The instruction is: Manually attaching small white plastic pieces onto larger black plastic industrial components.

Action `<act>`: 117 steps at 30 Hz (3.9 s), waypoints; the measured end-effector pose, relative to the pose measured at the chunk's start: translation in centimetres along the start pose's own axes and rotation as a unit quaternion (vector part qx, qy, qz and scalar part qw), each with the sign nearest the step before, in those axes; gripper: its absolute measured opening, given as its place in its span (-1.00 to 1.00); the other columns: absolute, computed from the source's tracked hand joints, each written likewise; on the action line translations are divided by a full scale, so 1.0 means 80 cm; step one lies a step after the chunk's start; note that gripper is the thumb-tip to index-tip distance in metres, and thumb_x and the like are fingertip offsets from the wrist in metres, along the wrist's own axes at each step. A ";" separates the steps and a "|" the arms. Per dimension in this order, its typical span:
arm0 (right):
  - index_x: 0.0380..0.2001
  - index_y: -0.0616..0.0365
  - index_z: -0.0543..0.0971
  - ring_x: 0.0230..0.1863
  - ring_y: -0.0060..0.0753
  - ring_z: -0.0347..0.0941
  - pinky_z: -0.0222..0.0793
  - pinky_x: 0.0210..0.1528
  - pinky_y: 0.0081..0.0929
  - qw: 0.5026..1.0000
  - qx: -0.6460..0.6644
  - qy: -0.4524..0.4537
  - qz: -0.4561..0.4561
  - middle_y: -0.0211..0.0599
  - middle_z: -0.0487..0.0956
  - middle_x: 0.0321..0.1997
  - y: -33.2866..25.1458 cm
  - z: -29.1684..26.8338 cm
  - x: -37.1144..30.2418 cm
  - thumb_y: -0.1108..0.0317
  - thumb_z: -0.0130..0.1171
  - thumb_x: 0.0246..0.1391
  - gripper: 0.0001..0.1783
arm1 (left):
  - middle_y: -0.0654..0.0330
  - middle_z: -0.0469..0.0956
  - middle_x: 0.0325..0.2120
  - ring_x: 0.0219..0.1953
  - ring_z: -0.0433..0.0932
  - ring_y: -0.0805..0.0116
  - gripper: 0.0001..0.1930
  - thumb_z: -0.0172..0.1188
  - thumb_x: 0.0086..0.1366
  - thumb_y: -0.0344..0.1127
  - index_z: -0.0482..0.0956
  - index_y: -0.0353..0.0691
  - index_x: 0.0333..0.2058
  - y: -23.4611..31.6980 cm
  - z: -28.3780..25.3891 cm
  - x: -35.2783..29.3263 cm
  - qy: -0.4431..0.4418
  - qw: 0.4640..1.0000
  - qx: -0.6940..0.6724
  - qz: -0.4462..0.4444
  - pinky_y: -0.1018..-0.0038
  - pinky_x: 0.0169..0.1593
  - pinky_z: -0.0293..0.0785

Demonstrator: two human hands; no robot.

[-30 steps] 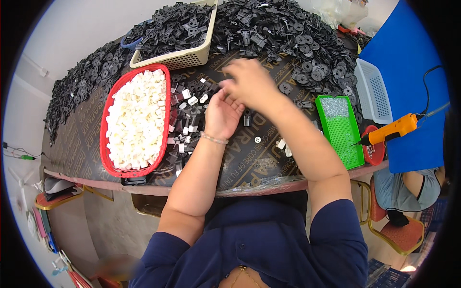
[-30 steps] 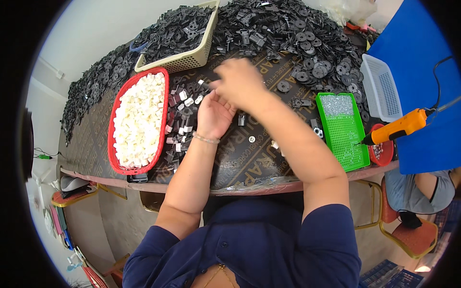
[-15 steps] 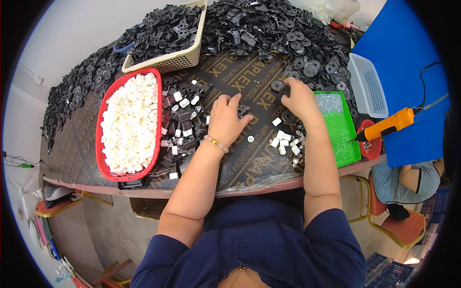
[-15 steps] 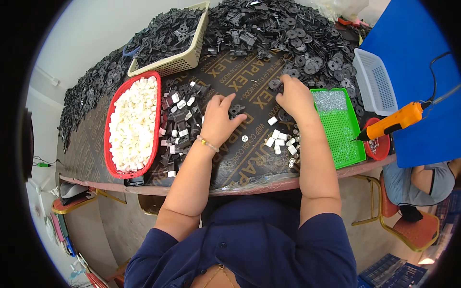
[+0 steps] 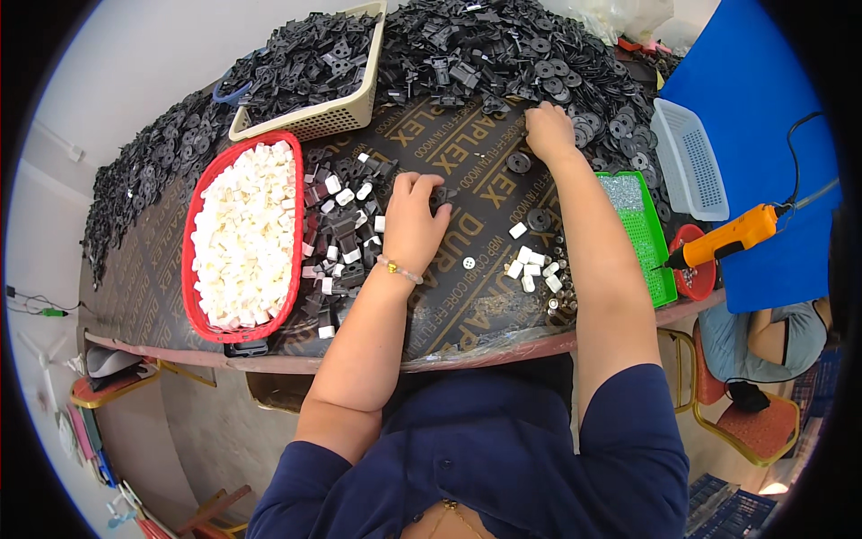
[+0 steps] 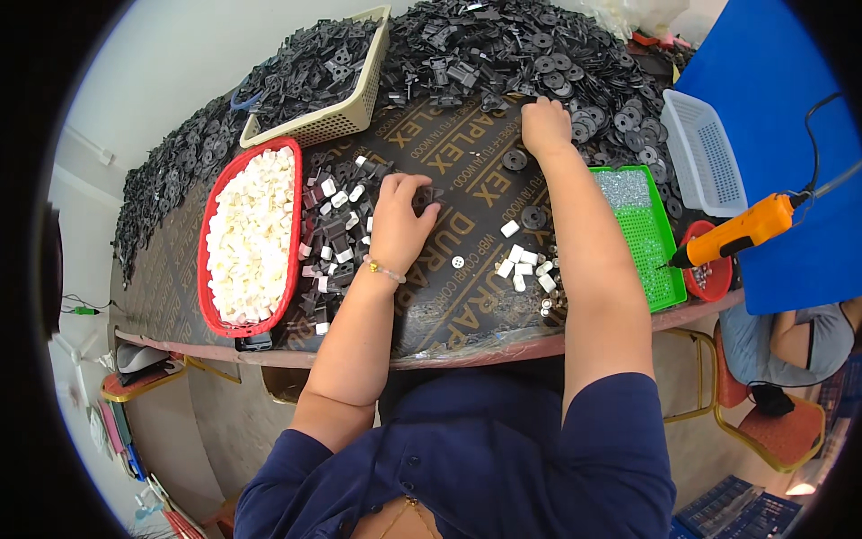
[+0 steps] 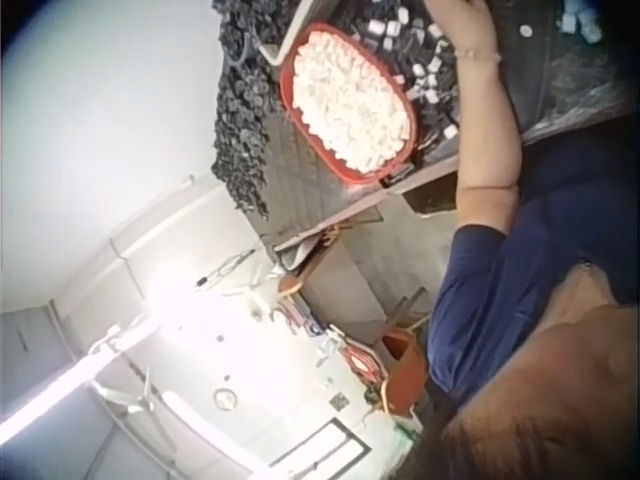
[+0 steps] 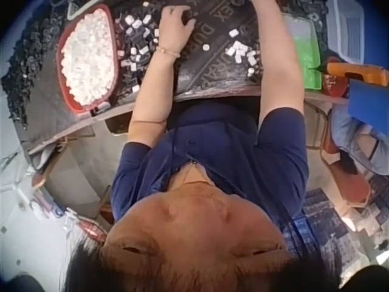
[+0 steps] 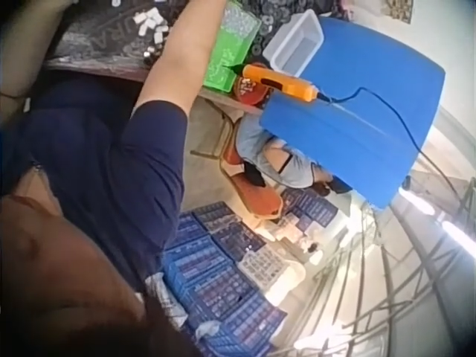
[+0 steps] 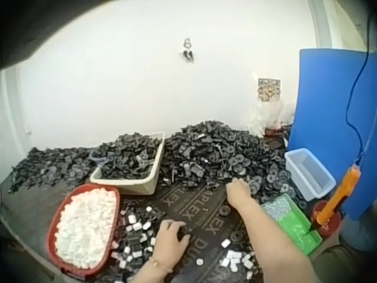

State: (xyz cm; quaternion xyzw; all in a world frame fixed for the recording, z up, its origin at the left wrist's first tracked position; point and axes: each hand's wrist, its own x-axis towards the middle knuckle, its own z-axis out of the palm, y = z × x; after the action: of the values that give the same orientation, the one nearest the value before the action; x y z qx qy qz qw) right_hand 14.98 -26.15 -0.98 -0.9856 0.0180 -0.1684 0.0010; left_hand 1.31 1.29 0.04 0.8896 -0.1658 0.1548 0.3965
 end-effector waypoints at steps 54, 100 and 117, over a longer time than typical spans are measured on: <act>-0.04 0.15 0.65 0.13 -0.26 0.45 0.30 0.21 -0.35 0.806 0.577 0.060 -0.118 -0.25 0.55 0.05 -0.114 -0.117 -0.167 0.42 0.42 -0.06 -0.57 | 0.27 0.58 -0.21 -0.28 0.56 0.45 -0.73 0.28 0.31 -0.41 0.50 -0.11 -0.04 -0.001 -0.004 -0.003 -0.125 0.562 -0.765 -0.289 0.54 -0.38 0.49; -0.11 0.32 0.59 -0.21 -0.71 0.47 0.40 -0.12 -0.65 0.755 0.635 -0.164 0.007 -0.45 0.62 -0.23 -0.078 -0.131 -0.154 0.37 0.26 0.19 -0.74 | 0.30 0.59 -0.39 -0.36 0.55 0.59 -0.84 0.30 0.27 -0.46 0.53 -0.33 -0.21 0.020 -0.009 -0.003 -0.123 0.938 -0.317 -0.068 0.62 -0.25 0.48; -0.16 0.29 0.61 -0.25 -0.55 0.54 0.47 -0.19 -0.54 0.796 0.582 -0.168 -0.022 -0.39 0.63 -0.33 -0.078 -0.140 -0.157 0.31 0.36 0.10 -0.69 | 0.29 0.58 -0.31 -0.24 0.50 0.48 -0.64 0.41 0.10 -0.42 0.61 -0.31 -0.10 0.016 -0.007 -0.002 -0.117 0.952 -0.270 -0.082 0.53 -0.14 0.43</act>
State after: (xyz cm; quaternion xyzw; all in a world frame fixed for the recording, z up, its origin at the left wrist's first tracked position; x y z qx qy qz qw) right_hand -0.37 -19.40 5.50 -0.8121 -0.1053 0.0210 0.5735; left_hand 0.51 0.92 1.18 0.7717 -0.1733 -0.0336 0.6110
